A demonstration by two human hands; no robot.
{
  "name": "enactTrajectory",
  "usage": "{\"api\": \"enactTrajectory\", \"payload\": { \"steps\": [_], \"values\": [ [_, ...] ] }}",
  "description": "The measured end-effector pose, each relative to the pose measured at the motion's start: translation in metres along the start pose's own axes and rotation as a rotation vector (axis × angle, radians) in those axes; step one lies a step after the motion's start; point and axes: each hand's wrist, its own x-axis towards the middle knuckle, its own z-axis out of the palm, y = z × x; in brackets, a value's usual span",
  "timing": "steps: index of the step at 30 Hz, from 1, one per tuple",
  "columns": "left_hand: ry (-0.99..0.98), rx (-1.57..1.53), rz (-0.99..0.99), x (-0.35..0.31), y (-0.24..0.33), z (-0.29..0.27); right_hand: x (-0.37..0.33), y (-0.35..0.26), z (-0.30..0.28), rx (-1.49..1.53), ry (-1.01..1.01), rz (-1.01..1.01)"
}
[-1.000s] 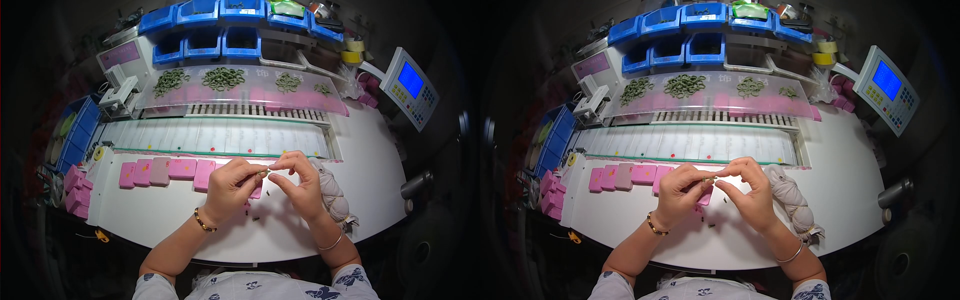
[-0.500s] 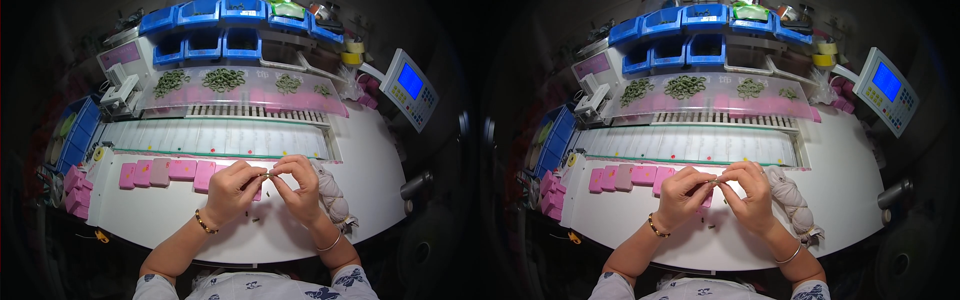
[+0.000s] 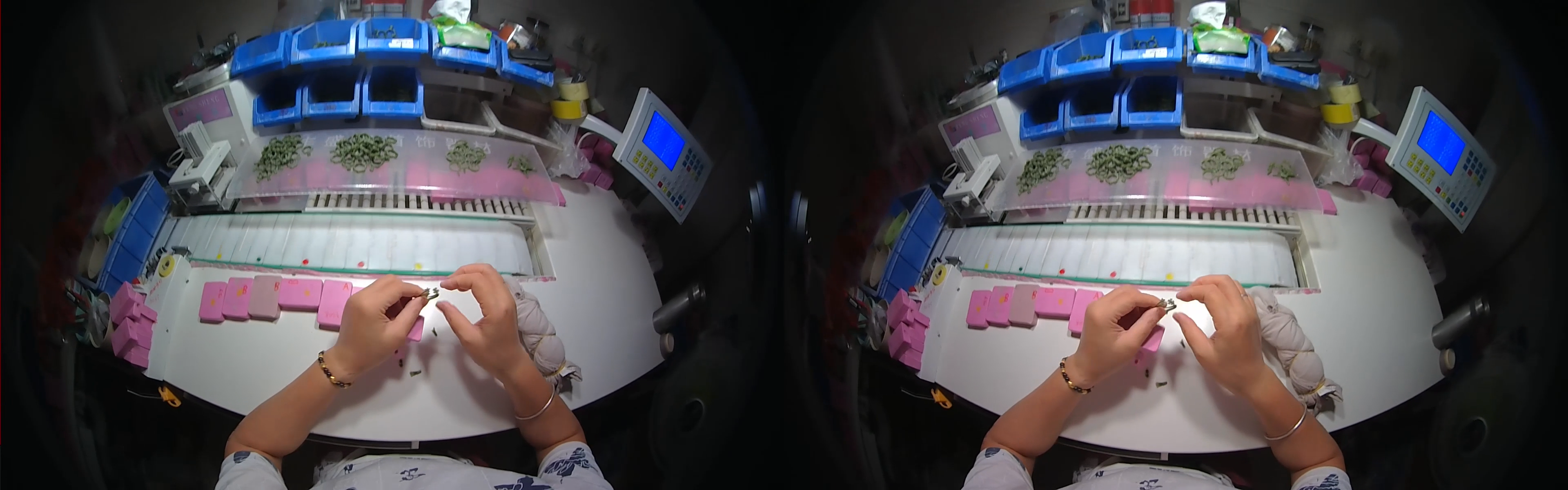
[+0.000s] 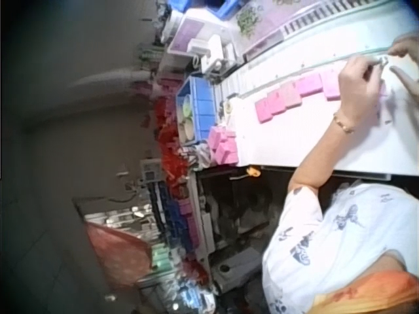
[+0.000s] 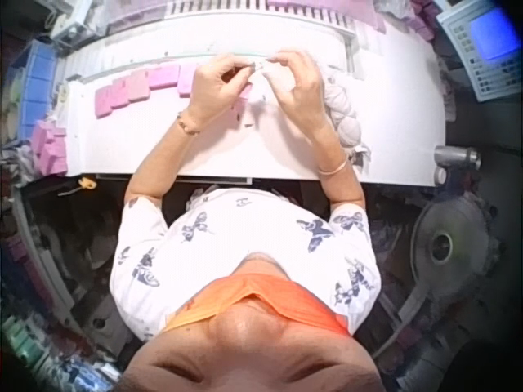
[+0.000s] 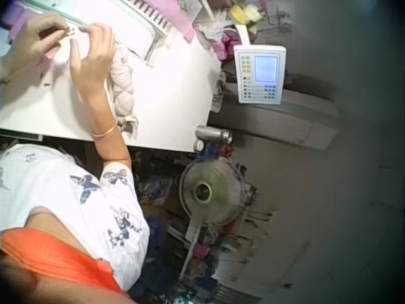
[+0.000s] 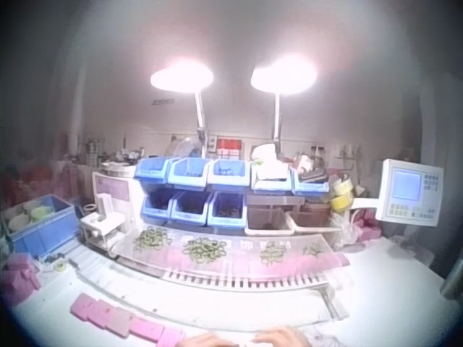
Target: The person assembles pink candle containers by inserting green decorative stems and yellow centerpieces into the blocks, then wipes the surfaces with a cloth.
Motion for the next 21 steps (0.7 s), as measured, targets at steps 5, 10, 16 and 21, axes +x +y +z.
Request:
{"api": "enactTrajectory", "payload": {
  "steps": [5,10,16,21],
  "values": [
    [-0.802,-0.088,-0.687,0.052,-0.003,-0.029,-0.004,0.004,-0.031,0.058,-0.015,0.237],
    [-0.476,-0.328,-0.674,0.175,-0.008,-0.041,-0.010,0.005,-0.048,0.069,-0.016,0.268],
    [-0.306,-0.668,-0.606,0.179,0.011,0.019,-0.020,0.000,-0.059,0.020,-0.029,0.246],
    [-0.362,-0.825,-0.815,0.090,0.003,0.052,-0.025,-0.010,-0.058,0.141,-0.018,0.213]
  ]
}}
